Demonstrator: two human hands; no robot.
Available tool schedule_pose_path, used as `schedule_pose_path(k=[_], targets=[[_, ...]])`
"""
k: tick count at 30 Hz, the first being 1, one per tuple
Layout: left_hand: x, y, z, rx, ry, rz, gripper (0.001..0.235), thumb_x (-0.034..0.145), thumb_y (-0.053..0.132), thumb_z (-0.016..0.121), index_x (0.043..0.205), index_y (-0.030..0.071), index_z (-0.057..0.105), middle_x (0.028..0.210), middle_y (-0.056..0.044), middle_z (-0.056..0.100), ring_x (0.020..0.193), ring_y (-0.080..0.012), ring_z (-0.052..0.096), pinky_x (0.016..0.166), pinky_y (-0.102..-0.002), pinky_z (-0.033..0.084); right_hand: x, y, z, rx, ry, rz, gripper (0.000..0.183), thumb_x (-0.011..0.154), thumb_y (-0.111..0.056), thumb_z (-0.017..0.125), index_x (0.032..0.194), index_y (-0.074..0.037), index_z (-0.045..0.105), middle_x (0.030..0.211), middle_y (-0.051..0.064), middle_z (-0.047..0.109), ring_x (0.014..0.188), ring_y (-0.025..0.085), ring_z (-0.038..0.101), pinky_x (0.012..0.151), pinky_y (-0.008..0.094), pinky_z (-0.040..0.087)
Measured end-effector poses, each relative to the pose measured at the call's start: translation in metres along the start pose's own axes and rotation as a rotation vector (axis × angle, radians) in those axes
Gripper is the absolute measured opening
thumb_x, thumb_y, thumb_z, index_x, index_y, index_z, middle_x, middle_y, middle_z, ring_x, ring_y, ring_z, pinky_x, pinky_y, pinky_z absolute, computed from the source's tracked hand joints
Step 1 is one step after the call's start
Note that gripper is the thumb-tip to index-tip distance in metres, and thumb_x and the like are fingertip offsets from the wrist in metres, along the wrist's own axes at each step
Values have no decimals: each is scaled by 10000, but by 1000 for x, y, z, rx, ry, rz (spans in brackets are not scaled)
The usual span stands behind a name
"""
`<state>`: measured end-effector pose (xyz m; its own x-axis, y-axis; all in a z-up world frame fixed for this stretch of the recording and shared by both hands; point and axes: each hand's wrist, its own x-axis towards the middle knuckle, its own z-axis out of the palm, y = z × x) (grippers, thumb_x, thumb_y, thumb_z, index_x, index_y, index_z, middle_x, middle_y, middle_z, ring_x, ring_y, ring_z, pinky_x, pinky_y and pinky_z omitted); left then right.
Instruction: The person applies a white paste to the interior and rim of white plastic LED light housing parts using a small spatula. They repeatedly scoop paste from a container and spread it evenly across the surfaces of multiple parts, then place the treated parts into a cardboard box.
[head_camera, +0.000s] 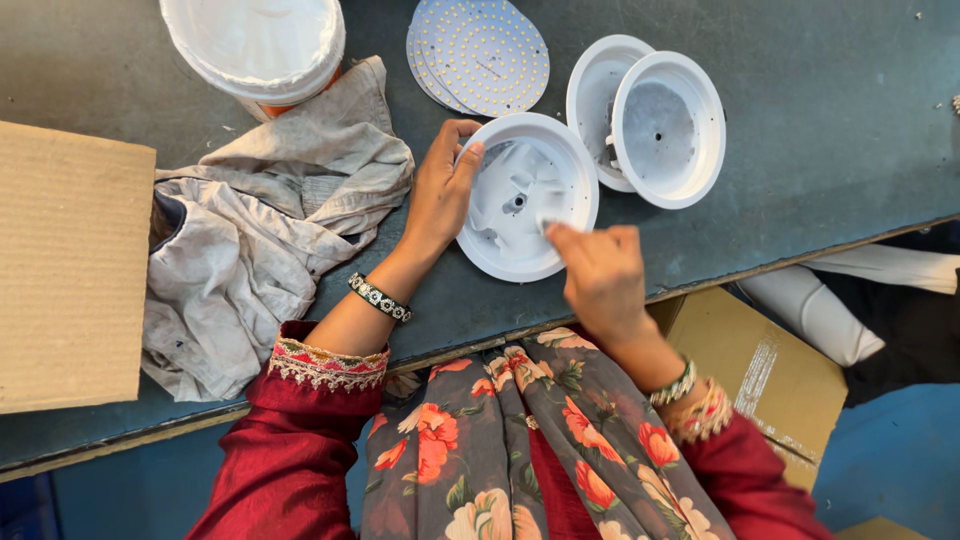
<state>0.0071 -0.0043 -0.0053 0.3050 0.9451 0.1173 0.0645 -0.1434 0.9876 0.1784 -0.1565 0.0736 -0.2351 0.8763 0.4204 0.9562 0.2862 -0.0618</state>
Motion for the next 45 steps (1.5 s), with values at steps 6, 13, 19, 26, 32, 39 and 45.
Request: schedule_pose_path(k=[6, 13, 19, 26, 32, 39, 45], targets=[[0, -2, 1, 37, -18, 24, 284, 1069, 285, 492, 1225, 56, 554, 942, -99, 632, 865, -200, 636, 788, -348, 512, -14, 14, 1, 257, 104, 210, 217, 930, 7, 699, 1133, -35, 765, 1004, 76, 766, 843, 227, 654, 831, 377, 464], [-32, 21, 1, 177, -187, 1, 267, 1053, 261, 506, 1205, 43, 525, 1004, -162, 679, 947, -293, 704, 842, -397, 533, -38, 43, 18, 1046, 245, 791, 255, 976, -97, 724, 1190, 42, 730, 1035, 43, 737, 917, 80, 627, 846, 230, 510], [-8, 54, 7, 607, -38, 359, 345, 949, 328, 631, 1144, 45, 650, 1054, -208, 678, 926, -354, 688, 782, -435, 537, -68, 47, 35, 1240, 336, 829, 263, 967, -81, 724, 1184, 67, 717, 1047, 47, 739, 946, 91, 641, 893, 230, 509], [80, 19, 81, 351, -443, -111, 400, 1044, 378, 536, 1080, -5, 646, 859, -98, 713, 824, -235, 706, 773, -378, 543, -88, 49, 29, 1363, 467, 866, 265, 956, -63, 715, 1182, 76, 710, 1072, 76, 749, 969, 114, 669, 924, 249, 525], [111, 3, 134, 53, -584, 38, 348, 1036, 300, 590, 1203, 16, 703, 984, -113, 718, 889, -196, 645, 809, -380, 505, -98, 52, 24, 1449, 524, 895, 242, 964, -40, 703, 1176, 79, 710, 1099, 99, 745, 1004, 134, 665, 978, 269, 502], [142, 48, 57, 1022, -238, 72, 852, 787, 562, 793, 1495, 208, 479, 1451, -193, 528, 1353, -394, 479, 1086, -565, 412, -99, 59, 26, 1521, 556, 873, 255, 965, -33, 694, 1187, 92, 693, 1121, 110, 743, 1050, 153, 667, 1011, 283, 487], [149, 33, 44, 1115, -228, -92, 1300, 529, 718, 882, 1589, 285, 266, 1629, -310, 60, 1488, -575, 0, 1108, -790, 91, -89, 62, 38, 1604, 507, 879, 252, 952, -35, 705, 1174, 86, 700, 1121, 122, 746, 1037, 168, 675, 997, 299, 493]])
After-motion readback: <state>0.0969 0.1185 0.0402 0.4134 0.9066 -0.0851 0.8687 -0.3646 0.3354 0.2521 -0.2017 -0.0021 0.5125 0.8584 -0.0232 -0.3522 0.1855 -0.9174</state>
